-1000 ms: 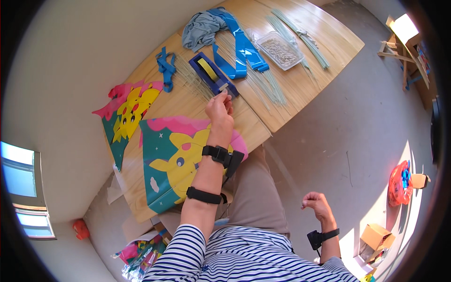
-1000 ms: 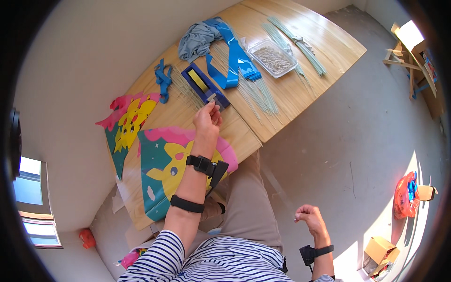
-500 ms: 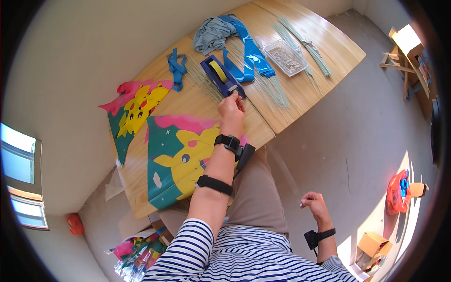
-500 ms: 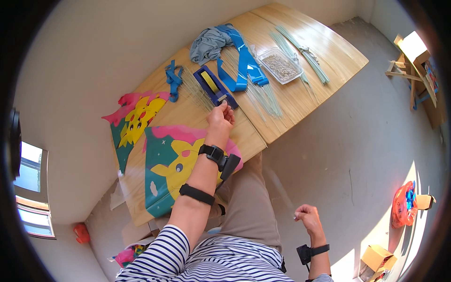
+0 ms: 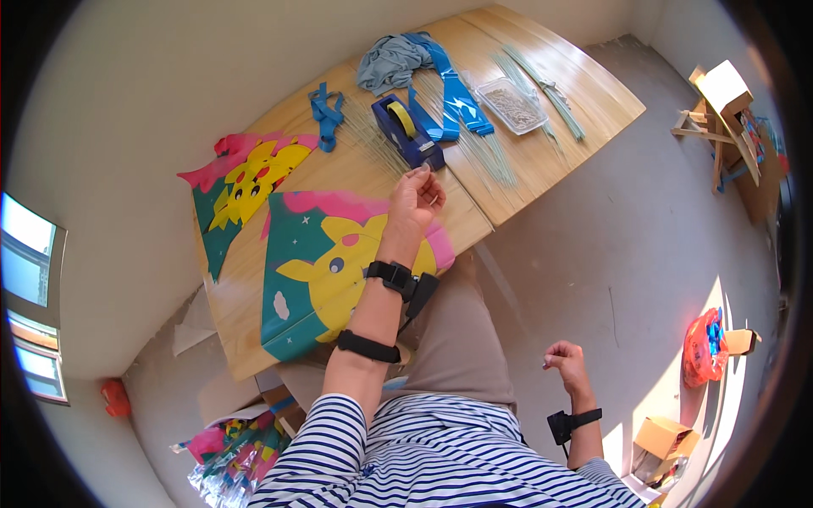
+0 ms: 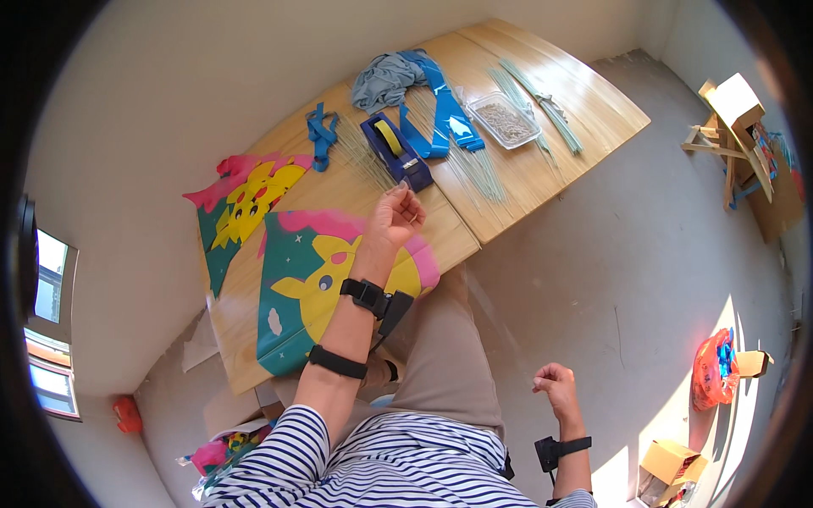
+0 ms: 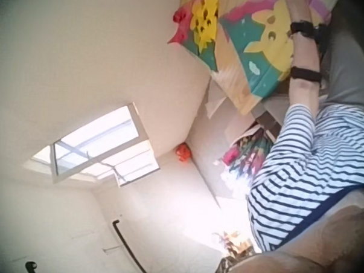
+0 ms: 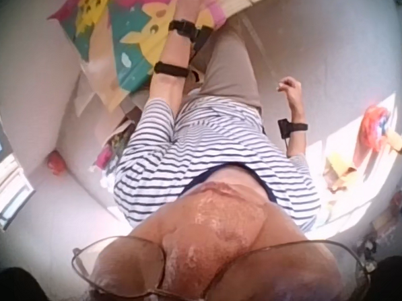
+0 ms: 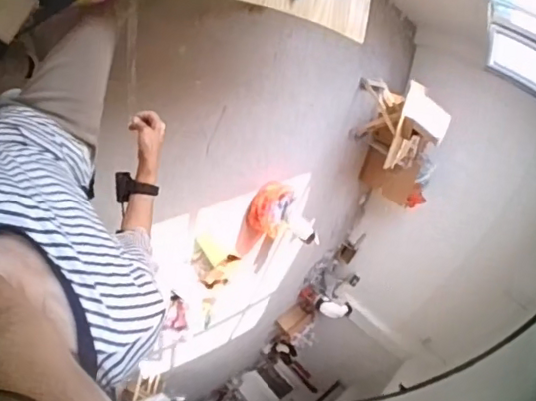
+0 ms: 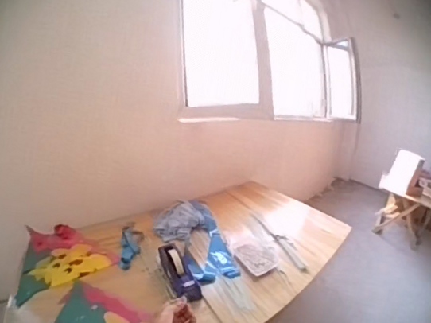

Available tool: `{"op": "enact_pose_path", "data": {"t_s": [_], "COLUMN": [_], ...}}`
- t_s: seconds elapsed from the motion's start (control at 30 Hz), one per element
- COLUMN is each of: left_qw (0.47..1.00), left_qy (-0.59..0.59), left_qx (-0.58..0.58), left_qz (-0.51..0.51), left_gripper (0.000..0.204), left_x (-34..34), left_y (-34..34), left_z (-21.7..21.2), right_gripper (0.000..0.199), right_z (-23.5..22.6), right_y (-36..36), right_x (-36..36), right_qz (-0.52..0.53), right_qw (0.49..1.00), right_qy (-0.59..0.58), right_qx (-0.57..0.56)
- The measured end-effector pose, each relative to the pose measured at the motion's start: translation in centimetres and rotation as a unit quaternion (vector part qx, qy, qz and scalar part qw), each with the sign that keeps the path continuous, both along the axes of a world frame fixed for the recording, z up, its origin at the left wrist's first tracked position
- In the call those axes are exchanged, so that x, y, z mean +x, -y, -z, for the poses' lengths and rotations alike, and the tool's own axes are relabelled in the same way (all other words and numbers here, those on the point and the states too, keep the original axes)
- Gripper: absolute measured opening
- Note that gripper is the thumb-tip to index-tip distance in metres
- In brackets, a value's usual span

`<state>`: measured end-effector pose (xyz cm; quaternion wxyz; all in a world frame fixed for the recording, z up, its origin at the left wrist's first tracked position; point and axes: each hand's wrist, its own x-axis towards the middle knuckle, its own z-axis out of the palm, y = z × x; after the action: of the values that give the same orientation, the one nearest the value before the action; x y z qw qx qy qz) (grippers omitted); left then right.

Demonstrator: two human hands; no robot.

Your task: The recorder is assembling Pikachu-themed kites by folding and taping the plastic skins onto bamboo frames.

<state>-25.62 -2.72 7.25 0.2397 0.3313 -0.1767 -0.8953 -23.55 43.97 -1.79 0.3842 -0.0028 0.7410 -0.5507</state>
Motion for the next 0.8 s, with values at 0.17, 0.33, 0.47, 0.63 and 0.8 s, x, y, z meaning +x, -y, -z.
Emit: {"op": "enact_pose_path", "data": {"t_s": [0.17, 0.33, 0.47, 0.63, 0.8], "left_qw": [0.981, 0.951, 0.932, 0.905, 0.877], "left_qy": [-0.133, -0.165, -0.172, -0.092, 0.023], "left_qx": [-0.141, -0.262, -0.315, -0.391, -0.406], "left_qz": [0.03, 0.0, -0.042, -0.138, -0.257], "left_gripper": [0.018, 0.03, 0.018, 0.009, 0.01], "left_x": [9.7, 19.8, 27.5, 34.8, 40.7], "left_y": [1.6, 1.3, 1.0, -0.3, -1.1], "left_z": [-5.4, -10.3, -11.1, -11.8, -11.7], "right_gripper": [0.013, 0.015, 0.014, 0.016, 0.011], "right_z": [-0.7, -2.8, -4.3, -5.8, -8.2], "right_y": [1.9, 5.4, 8.4, 11.8, 16.0], "right_x": [-0.6, -1.3, -1.3, -1.5, -1.8], "right_qz": [-0.041, -0.106, -0.153, -0.204, -0.265], "right_qw": [0.998, 0.991, 0.983, 0.972, 0.954], "right_qy": [-0.001, -0.029, -0.055, -0.084, -0.119], "right_qx": [-0.057, -0.072, -0.081, -0.077, -0.079]}}
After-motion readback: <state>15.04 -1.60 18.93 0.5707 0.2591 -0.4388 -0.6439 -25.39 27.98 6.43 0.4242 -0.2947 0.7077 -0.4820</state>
